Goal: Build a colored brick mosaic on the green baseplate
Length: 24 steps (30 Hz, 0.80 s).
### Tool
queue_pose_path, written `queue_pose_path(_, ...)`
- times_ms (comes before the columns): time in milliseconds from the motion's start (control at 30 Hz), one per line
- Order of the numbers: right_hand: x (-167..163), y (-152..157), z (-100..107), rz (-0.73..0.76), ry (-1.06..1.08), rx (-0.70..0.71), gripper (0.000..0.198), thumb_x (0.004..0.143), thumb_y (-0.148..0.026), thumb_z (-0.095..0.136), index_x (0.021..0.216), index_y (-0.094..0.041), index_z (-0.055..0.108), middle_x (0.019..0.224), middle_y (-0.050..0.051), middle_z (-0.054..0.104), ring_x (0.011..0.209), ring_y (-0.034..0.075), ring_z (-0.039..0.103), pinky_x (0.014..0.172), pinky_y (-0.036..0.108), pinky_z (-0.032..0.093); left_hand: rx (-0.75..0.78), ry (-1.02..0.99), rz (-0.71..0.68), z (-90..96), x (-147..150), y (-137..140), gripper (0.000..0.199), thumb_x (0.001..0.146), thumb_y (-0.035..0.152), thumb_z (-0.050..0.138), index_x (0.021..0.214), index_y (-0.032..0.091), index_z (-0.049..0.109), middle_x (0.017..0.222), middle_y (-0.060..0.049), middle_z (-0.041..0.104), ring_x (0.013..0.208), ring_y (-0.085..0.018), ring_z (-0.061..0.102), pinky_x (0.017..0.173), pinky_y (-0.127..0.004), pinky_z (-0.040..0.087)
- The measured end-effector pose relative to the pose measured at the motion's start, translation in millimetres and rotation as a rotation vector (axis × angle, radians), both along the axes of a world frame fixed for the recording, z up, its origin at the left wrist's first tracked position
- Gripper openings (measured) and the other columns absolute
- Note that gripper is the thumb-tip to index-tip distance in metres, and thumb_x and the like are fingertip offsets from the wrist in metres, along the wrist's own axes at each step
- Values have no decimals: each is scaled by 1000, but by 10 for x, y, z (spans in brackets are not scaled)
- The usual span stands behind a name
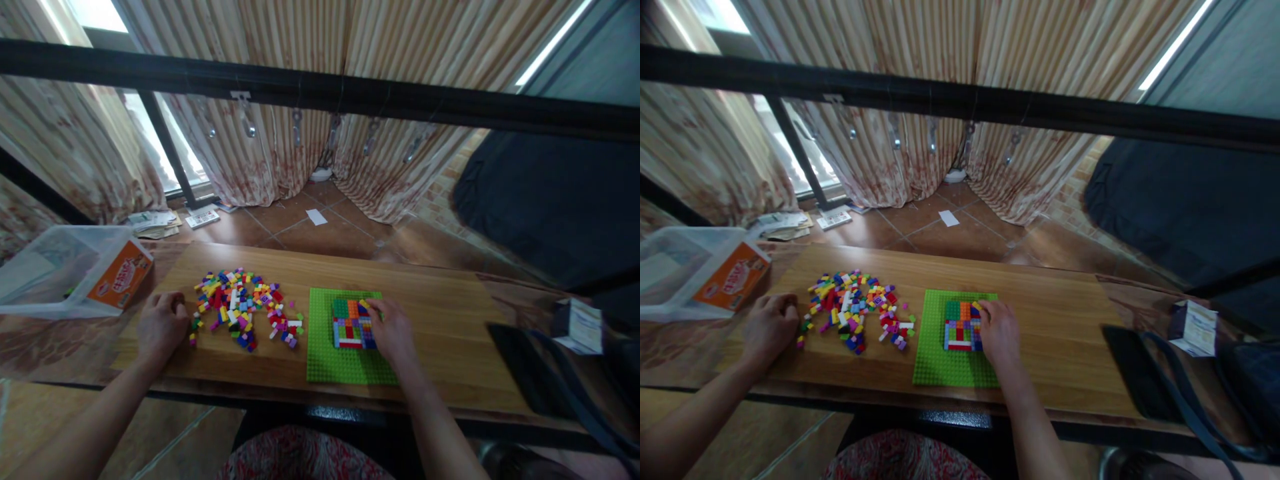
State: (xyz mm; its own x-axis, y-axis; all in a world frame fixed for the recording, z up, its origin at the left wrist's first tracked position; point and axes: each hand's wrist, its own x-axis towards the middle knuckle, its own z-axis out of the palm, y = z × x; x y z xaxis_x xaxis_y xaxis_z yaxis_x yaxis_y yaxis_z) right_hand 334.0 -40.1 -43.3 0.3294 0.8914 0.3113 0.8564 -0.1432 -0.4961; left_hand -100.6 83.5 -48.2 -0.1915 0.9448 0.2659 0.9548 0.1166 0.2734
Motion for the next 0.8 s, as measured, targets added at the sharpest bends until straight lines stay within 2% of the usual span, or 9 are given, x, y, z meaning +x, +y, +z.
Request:
queue_pose_path(233,103,134,40,137,-45,-76,25,90,-16,46,92,-21,71,100,8,69,98,24,58,94,39,44,0,29,-14,-5,-16,20,36,89,29,39,107,13,67,113,-15,63,105,-29,60,92,-43,51)
queue_pose_path(500,232,224,118,265,-12,-169,21,89,-18,50,89,-22,70,97,5,71,97,21,60,93,36,44,10,49,-35,-31,-41,32,39,89,30,38,108,13,66,112,-16,63,107,-30,59,93,-45,50)
queue_pose_path(800,328,276,125,256,171,-219,16,82,-26,60,86,-26,76,95,2,76,92,20,69,89,36,49,-4,49,-6,0,-14,12,39,88,30,38,110,13,66,113,-16,62,106,-29,59,91,-43,50)
